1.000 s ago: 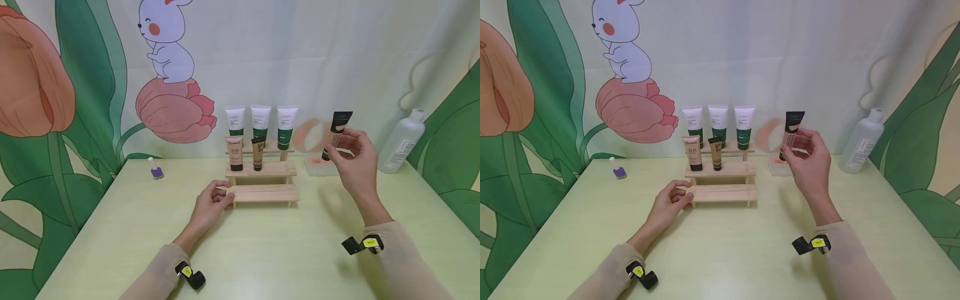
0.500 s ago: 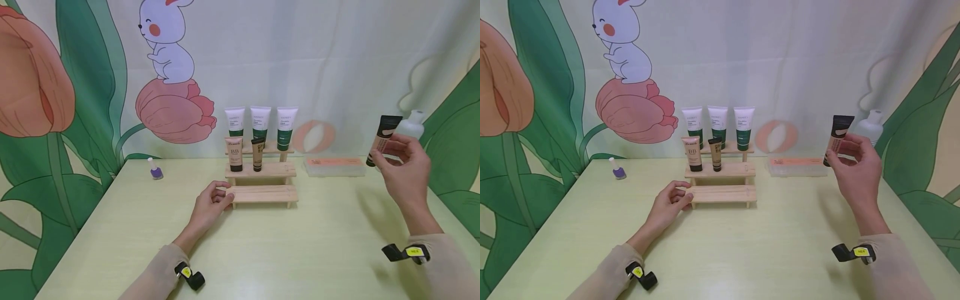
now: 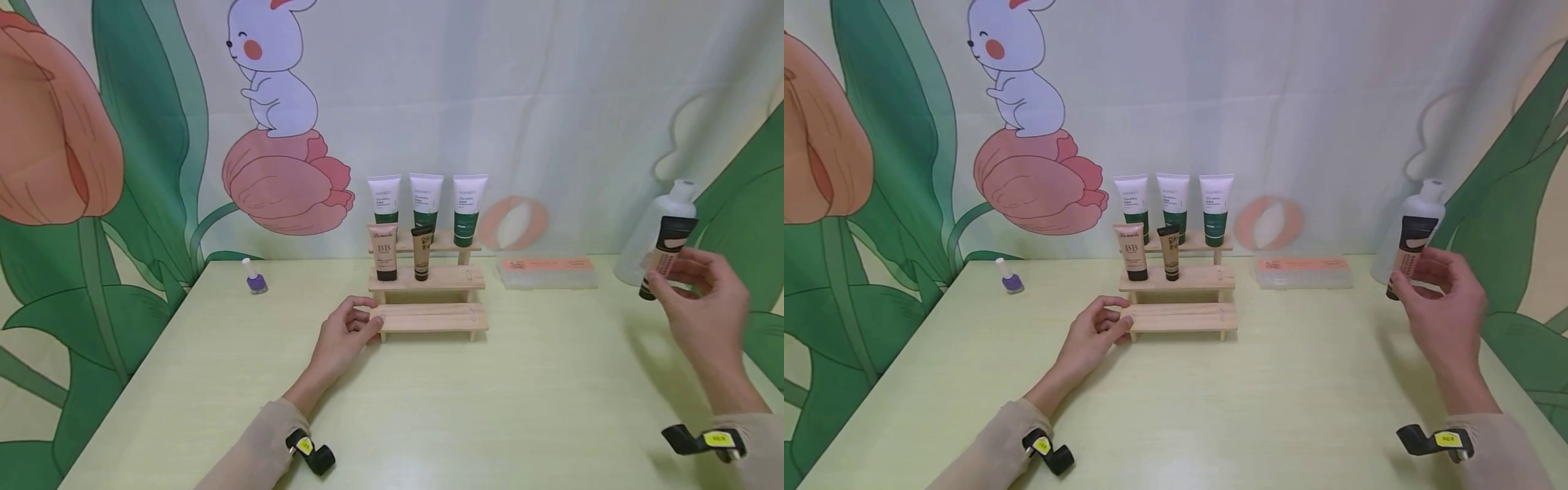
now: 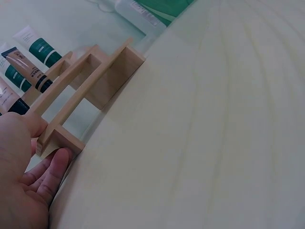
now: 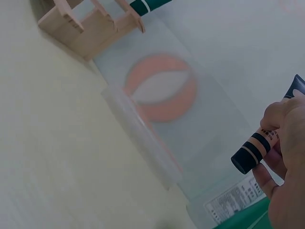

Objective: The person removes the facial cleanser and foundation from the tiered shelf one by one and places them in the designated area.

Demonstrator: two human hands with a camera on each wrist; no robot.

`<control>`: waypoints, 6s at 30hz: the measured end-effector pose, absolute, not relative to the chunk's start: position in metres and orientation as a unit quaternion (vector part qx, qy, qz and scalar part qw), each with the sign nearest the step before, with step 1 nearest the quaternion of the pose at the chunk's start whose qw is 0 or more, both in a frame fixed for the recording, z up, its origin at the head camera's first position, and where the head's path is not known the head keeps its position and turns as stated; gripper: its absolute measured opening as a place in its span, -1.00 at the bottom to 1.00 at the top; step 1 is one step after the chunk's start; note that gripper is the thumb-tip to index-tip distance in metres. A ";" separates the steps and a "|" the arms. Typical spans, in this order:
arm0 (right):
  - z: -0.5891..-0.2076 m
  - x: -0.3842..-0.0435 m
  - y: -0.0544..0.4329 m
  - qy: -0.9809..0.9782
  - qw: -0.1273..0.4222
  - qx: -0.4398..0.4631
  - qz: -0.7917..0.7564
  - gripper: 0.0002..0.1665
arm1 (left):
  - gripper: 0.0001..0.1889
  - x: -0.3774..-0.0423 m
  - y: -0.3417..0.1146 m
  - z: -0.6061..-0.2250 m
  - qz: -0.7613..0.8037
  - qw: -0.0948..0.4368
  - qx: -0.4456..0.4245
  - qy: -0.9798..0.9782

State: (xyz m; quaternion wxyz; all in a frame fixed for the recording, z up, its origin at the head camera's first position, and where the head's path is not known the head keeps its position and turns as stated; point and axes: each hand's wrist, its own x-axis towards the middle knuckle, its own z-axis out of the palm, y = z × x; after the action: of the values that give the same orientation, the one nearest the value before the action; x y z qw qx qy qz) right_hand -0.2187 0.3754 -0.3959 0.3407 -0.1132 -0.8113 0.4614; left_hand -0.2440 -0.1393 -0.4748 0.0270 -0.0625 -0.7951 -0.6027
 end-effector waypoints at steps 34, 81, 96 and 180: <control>-0.476 -0.206 0.430 -0.857 0.253 -0.120 0.433 -0.47 | -0.69 -0.244 -0.139 -0.473 -0.601 0.026 -0.058 -0.797; -0.457 -0.207 0.402 -0.828 0.308 -0.165 0.438 -0.19 | -0.68 -0.245 -0.140 -0.475 -0.598 0.026 -0.059 -0.799; -0.413 -0.226 0.313 -0.766 0.321 -0.037 0.556 -0.17 | -0.68 -0.246 -0.142 -0.474 -0.600 0.027 -0.062 -0.797; -0.388 -0.283 0.112 -0.754 0.230 0.137 0.600 -0.44 | -0.69 -0.244 -0.140 -0.473 -0.598 0.033 -0.073 -0.797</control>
State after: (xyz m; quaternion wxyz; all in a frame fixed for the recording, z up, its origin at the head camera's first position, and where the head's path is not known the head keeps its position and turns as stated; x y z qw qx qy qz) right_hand -0.2826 0.1116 -0.3875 0.2297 0.1373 -0.7542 0.5997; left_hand -0.2438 -0.1404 -0.4732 0.0333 -0.0733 -0.7971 -0.5984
